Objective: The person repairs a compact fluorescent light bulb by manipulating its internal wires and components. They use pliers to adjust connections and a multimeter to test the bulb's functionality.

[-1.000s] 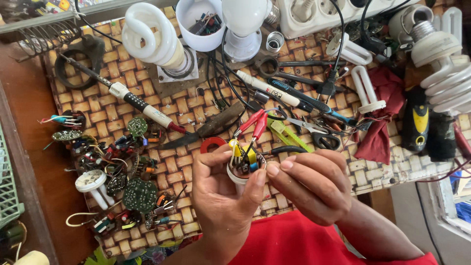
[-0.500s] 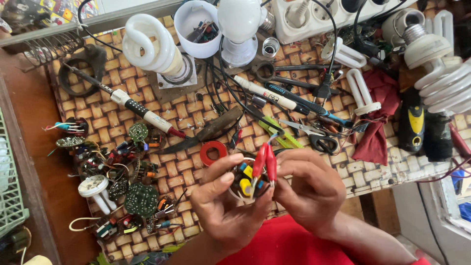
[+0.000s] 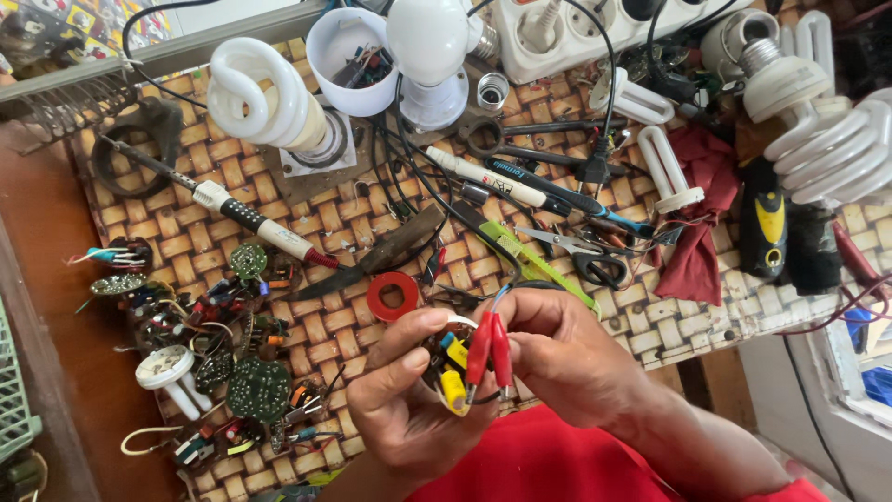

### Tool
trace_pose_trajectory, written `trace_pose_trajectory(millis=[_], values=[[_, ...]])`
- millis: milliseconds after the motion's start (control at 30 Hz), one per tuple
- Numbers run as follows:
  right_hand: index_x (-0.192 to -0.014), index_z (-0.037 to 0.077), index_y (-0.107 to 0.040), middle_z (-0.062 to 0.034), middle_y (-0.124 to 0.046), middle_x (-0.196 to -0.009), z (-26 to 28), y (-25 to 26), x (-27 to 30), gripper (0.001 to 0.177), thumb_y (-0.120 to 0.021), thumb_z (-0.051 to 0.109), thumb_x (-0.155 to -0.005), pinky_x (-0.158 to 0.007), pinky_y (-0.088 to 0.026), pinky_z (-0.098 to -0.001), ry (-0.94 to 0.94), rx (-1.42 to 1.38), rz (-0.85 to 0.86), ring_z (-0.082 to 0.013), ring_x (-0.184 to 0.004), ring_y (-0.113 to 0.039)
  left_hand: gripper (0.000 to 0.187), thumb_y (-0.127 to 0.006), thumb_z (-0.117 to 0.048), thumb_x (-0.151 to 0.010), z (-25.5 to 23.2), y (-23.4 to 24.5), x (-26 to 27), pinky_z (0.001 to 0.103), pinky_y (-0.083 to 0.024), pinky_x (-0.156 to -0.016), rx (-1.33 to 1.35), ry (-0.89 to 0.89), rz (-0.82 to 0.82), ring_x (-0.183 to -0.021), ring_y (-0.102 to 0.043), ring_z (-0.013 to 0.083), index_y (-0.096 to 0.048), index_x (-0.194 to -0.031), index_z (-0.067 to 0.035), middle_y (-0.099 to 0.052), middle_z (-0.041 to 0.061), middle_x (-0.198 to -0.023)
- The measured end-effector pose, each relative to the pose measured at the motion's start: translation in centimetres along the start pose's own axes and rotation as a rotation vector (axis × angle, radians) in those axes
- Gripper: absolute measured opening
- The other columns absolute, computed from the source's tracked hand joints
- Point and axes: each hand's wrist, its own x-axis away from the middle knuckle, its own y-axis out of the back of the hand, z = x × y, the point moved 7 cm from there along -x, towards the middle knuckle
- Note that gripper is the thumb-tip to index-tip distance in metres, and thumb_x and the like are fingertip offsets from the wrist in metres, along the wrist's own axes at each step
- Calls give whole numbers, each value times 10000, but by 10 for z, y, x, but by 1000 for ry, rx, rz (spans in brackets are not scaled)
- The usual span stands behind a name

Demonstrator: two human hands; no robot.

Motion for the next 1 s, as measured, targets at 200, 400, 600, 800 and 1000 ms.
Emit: trace_pose_trajectory(millis=[200,400,600,800,1000], values=[[-939,60,-658,-89,-709,-993,35,-29,5,194,-729,240,-952,-797,-562,-265,257,415,104,-135,-880,-673,533,-806,-128,-882,-3,-3,-7,392,-636,-1025,45,107,-37,-1208,-682,344,-448,-1273,-68,-576,304,-1291],[-910,89,-602,-70,-630,-943,48,-35,7,54,-625,46,-931,-861,-525,-285,530,719,56,-185,-925,-621,541,-801,-50,-823,15,-3,4,352,-609,-949,223,465,-148,-1195,-680,355,-416,-1202,-59,-562,339,-1337],[-795,92,-577,-35,-624,-781,69,-59,14,123,-571,131,-912,-716,-547,-295,838,1199,51,-201,-766,-661,487,-788,-23,-810,23,1,4,311,-613,-818,290,708,-119,-951,-722,218,-486,-1191,-17,-691,246,-1199],[-815,43,-593,-112,-620,-843,78,-77,23,60,-587,-6,-848,-675,-499,-347,1027,1390,157,-251,-716,-615,379,-752,16,-855,27,4,-7,243,-477,-581,371,1013,117,-741,-603,99,-525,-1157,-16,-686,123,-932],[-899,33,-616,-123,-627,-877,78,-81,26,67,-563,67,-920,-669,-517,-406,1082,1572,413,-282,-728,-624,449,-759,79,-804,22,5,-14,272,-546,-882,366,1065,185,-1012,-676,159,-542,-1182,-29,-698,156,-1146]])
